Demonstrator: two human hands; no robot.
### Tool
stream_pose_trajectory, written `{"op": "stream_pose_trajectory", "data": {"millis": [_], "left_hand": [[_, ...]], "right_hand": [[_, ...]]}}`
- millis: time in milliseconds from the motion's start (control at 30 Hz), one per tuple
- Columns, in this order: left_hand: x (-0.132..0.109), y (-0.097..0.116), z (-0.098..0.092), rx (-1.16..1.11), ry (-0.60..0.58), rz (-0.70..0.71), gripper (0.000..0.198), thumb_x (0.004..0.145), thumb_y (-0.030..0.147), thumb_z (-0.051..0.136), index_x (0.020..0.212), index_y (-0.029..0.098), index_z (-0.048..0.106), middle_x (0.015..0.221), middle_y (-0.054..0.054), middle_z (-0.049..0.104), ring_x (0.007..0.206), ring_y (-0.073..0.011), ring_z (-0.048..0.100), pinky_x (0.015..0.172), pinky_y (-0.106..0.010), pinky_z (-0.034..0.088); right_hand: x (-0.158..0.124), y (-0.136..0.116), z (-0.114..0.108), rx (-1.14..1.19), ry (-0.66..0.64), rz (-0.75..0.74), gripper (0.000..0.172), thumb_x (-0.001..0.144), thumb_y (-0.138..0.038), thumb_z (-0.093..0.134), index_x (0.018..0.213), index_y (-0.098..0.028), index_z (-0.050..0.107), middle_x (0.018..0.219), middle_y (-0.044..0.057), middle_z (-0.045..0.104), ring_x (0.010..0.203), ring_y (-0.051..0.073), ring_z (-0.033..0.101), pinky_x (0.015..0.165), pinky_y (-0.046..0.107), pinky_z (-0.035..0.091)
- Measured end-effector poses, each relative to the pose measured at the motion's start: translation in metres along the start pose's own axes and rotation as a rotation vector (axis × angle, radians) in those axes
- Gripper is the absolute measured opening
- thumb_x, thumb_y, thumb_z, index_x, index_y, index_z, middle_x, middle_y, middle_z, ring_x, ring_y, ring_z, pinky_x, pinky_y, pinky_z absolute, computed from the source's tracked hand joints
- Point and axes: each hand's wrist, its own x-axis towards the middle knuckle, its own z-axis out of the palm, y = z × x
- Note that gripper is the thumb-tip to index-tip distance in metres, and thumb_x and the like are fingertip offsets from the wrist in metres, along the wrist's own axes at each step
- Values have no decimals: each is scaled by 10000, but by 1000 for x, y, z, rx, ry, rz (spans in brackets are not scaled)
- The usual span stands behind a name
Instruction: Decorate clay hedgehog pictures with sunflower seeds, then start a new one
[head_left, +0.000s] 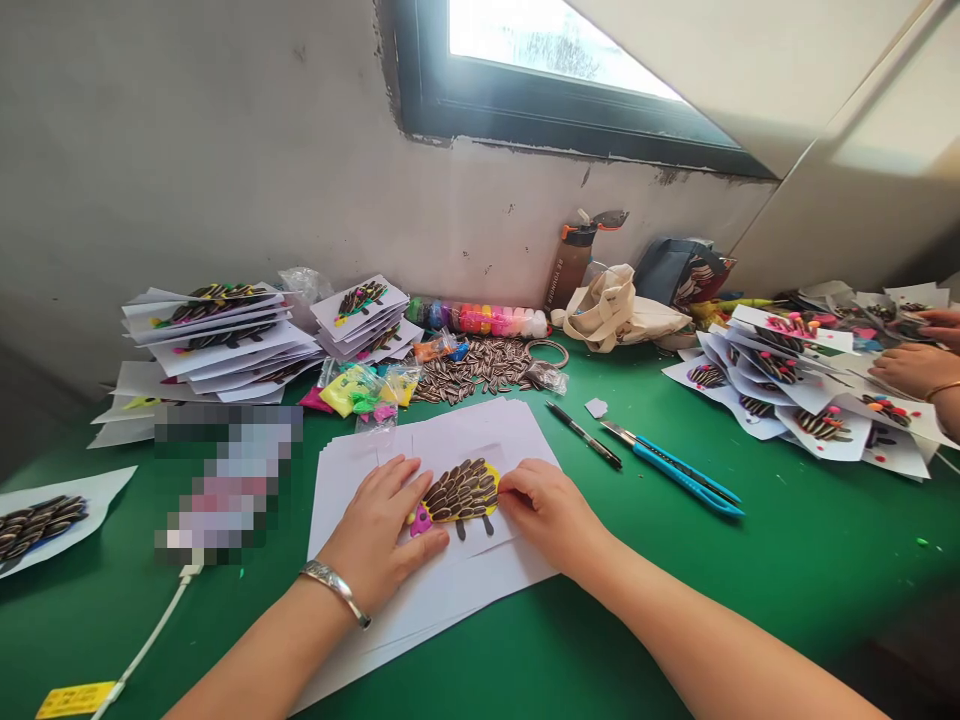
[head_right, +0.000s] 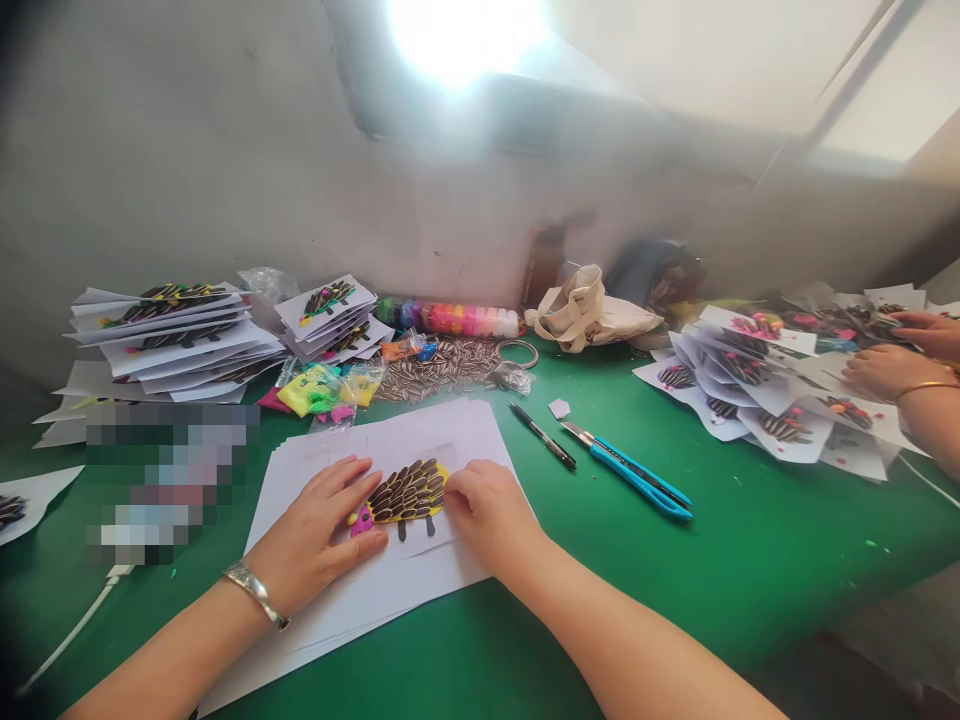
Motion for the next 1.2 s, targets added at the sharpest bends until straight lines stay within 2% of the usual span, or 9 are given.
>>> {"op": "stream_pose_trajectory", "data": {"millis": [300,533,700,867,1000,1200], "left_hand": [[1,1,-2,-14,2,-3,558,764,502,560,1229,194,544,1346,-123,460,1257,-340,363,1021,-514,341],[1,3,-3,-16,-21,-29,572,762,503,562,1230,176,544,1352,-125,451,1269,-337,347,1038,-492,327],[1,3,-3,-7,-24,-22,569,771,508,549,1232,175,540,1355,-124,448,1274,-332,341,1040,-495,321],[2,2,-2,-12,-4,-13,562,759,502,568,1226,190,548,1348,-118,461,1266,-333,357,1034,-503,329],[0,1,-2,-2,-6,-17,555,769,484,567,1245,201,533,1355,-114,457,1271,-329,355,1033,-502,332],[-3,-1,0,-22,40,-13,531,769,484,570,1219,203,556,1339,-120,476,1265,-337,365,1017,-511,352]], "right_hand": [[1,-2,-3,28,4,-19,171,782,-79,540,756,-199,657,690,5,584,688,131,522,639,235,379],[2,3,-7,126,11,50,144,785,-125,544,748,-204,659,691,-4,602,663,118,525,608,220,380],[2,1,-6,92,-26,-12,156,768,-108,552,756,-206,673,649,-8,583,642,116,515,596,218,369],[4,5,-7,151,3,27,165,780,-124,529,771,-213,668,707,-10,627,668,114,548,611,209,398],[24,18,-18,-70,14,35,195,806,-142,473,772,-206,655,742,-13,644,696,105,566,627,185,410],[87,45,-32,-347,38,50,262,806,-127,426,755,-178,677,778,50,628,755,151,545,649,230,368]]}}
